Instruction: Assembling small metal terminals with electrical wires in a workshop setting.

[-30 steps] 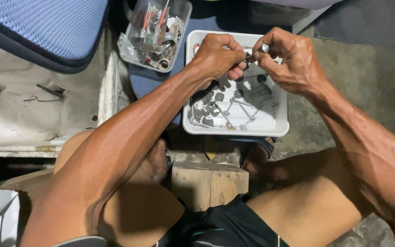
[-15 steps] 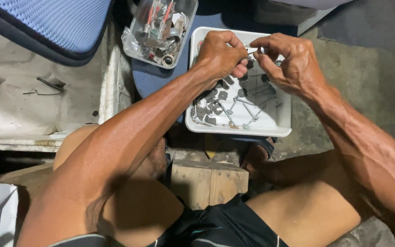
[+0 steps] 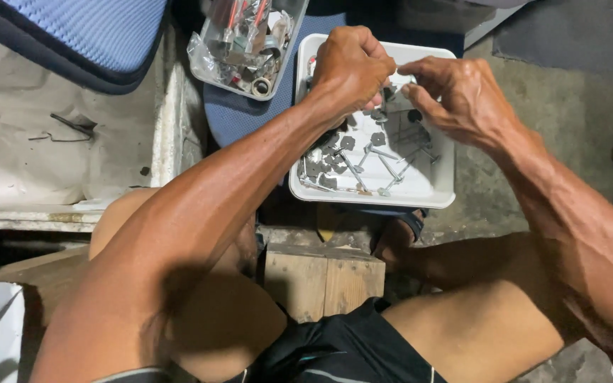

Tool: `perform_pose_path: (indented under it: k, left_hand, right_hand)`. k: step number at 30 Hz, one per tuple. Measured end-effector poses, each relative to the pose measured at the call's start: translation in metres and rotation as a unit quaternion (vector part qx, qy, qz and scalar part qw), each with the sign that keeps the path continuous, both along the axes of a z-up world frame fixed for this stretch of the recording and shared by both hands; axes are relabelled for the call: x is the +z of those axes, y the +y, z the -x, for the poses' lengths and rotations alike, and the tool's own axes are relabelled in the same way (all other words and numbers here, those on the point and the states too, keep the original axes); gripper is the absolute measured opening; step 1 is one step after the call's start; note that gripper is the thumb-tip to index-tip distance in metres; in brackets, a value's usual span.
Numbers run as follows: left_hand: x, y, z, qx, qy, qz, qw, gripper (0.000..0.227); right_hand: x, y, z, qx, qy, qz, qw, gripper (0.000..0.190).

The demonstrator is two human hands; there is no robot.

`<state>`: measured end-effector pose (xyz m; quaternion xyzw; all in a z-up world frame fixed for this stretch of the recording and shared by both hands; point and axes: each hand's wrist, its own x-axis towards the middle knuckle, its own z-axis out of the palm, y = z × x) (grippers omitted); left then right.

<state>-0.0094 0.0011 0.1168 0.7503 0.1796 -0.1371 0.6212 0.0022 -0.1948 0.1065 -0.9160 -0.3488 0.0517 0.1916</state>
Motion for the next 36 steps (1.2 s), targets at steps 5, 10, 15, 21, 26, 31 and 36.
perform_pose_path:
  k: [5, 10, 15, 21, 26, 31, 36]
  left_hand:
    - [-0.067, -0.013, -0.002, -0.196, -0.177, -0.181, 0.947, 0.013]
    - [-0.106, -0.041, 0.006, -0.404, -0.238, -0.383, 0.796, 0.028]
    - [-0.121, -0.04, -0.003, -0.354, -0.277, -0.357, 0.819, 0.033]
    - [-0.116, -0.054, -0.025, -0.328, -0.425, -0.269, 0.799, 0.035]
    - [-0.126, -0.061, -0.042, -0.357, -0.43, -0.335, 0.758, 0.017]
    - [-0.105, -0.064, -0.037, -0.328, -0.397, -0.292, 0.806, 0.017]
    - [-0.033, -0.05, -0.02, -0.153, -0.057, 0.035, 0.986, 0.013]
  right_hand:
    - [0.022, -0.014, 0.015, -0.019, 0.045, 0.06, 0.997, 0.031]
    - [0.046, -0.032, 0.042, -0.032, -0.011, 0.022, 0.999, 0.022]
    - [0.058, -0.034, 0.053, -0.028, 0.007, 0.053, 0.998, 0.015]
    - [0.065, -0.054, 0.038, -0.072, -0.057, 0.024, 0.996, 0.011]
    - [0.03, -0.062, 0.021, -0.121, -0.046, -0.048, 0.99, 0.012]
    - [0.026, -0.068, 0.016, -0.026, -0.047, -0.056, 0.997, 0.011]
    - [0.025, -0.074, 0.017, -0.055, -0.094, -0.102, 0.989, 0.013]
